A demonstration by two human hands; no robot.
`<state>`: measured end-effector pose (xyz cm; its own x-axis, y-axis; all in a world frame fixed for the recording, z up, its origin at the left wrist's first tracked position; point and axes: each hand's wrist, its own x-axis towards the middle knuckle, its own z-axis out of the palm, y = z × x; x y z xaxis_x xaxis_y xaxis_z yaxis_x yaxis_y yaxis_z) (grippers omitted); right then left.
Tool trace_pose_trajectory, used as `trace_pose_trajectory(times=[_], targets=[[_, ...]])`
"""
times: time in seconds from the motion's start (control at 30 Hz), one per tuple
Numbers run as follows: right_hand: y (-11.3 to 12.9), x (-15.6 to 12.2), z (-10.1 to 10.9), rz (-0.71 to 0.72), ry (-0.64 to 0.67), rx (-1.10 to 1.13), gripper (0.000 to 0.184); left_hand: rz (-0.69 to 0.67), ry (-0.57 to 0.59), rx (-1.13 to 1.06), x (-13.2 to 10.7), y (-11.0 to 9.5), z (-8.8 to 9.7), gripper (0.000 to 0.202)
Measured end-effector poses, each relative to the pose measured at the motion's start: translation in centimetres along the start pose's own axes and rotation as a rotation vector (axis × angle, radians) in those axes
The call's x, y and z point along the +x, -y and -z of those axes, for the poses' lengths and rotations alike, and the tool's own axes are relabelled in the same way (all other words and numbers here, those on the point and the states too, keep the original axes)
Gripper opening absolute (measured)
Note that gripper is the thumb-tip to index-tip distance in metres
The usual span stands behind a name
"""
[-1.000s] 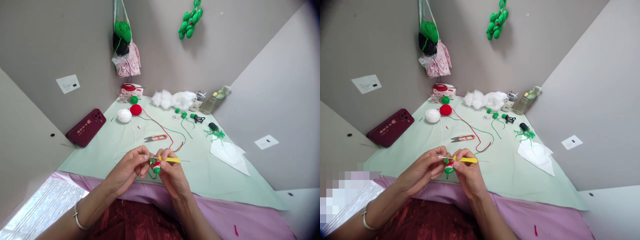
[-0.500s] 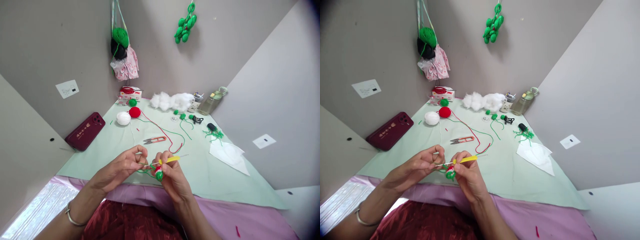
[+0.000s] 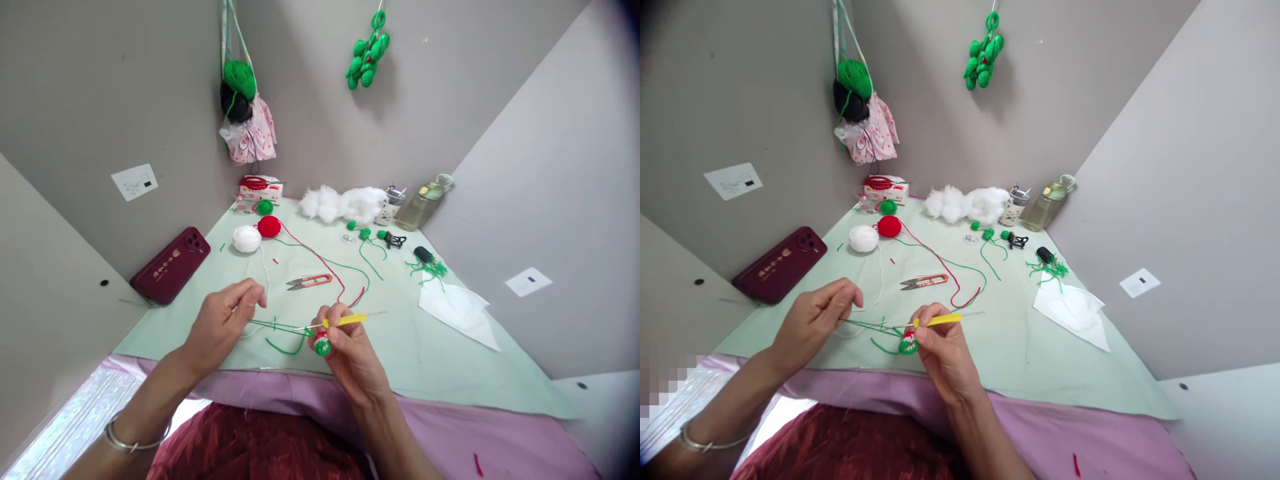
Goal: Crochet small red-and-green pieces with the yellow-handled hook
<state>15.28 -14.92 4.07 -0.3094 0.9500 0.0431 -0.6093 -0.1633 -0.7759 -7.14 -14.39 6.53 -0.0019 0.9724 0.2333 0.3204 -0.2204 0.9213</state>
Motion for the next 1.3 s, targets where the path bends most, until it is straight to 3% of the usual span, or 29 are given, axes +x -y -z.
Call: trace_pose_trajectory(times=[0.1,0.17,0.27,0.33,0.4,0.5,0.6,0.83,1.0,1.1,1.2,1.3], targets=[[0.9,-0.1,0.7,0.049,-0.042,0.006,0.034,-0.138,-0.17,0.289,0.9,1.1,2.5,0.031],[1.7,-0.1,0.9,0.112,-0.101,-0.015,0.032,-0.096,-0.276,0.461,1.3,1.3,4.0,0.03],[2.4,-0.2,0.5,0.205,-0.21,-0.149,0.027,-0.177,-0.368,0.502,0.7,0.1,4.2,0.015],[2.2,-0.2,-0.1,0.244,-0.243,-0.252,0.023,-0.231,-0.291,0.26,-0.5,-1.2,2.7,0.009],[1.6,-0.1,-0.7,0.261,-0.236,-0.337,0.018,-0.264,-0.084,0.056,-1.8,-2.4,0.3,0.005],[0.8,0.0,-1.5,0.269,-0.211,-0.433,0.015,-0.316,0.062,-0.005,-2.7,-3.0,-2.8,0.013],[0.6,0.0,-1.8,0.283,-0.203,-0.47,0.014,-0.374,0.061,0.018,-2.6,-2.2,-4.1,0.016],[0.9,-0.4,-1.9,0.271,-0.083,-0.553,0.016,-0.372,0.009,0.005,-2.0,-1.8,-3.7,0.008],[0.5,-0.4,-2.0,0.292,-0.146,-0.624,0.005,-0.311,0.07,-0.013,-2.0,-1.8,-4.1,0.022],[0.1,-0.2,-1.8,0.4,-0.192,-0.708,0.006,-0.304,0.048,-0.005,-2.1,-1.3,-4.3,0.004],[-0.2,-0.2,-1.6,0.529,-0.188,-0.869,0.012,-0.434,-0.019,0.094,-2.3,-1.0,-4.4,0.019],[-0.1,-0.3,-1.8,0.604,-0.147,-1.007,0.015,-0.596,-0.054,0.234,-2.2,-1.0,-4.5,0.017]])
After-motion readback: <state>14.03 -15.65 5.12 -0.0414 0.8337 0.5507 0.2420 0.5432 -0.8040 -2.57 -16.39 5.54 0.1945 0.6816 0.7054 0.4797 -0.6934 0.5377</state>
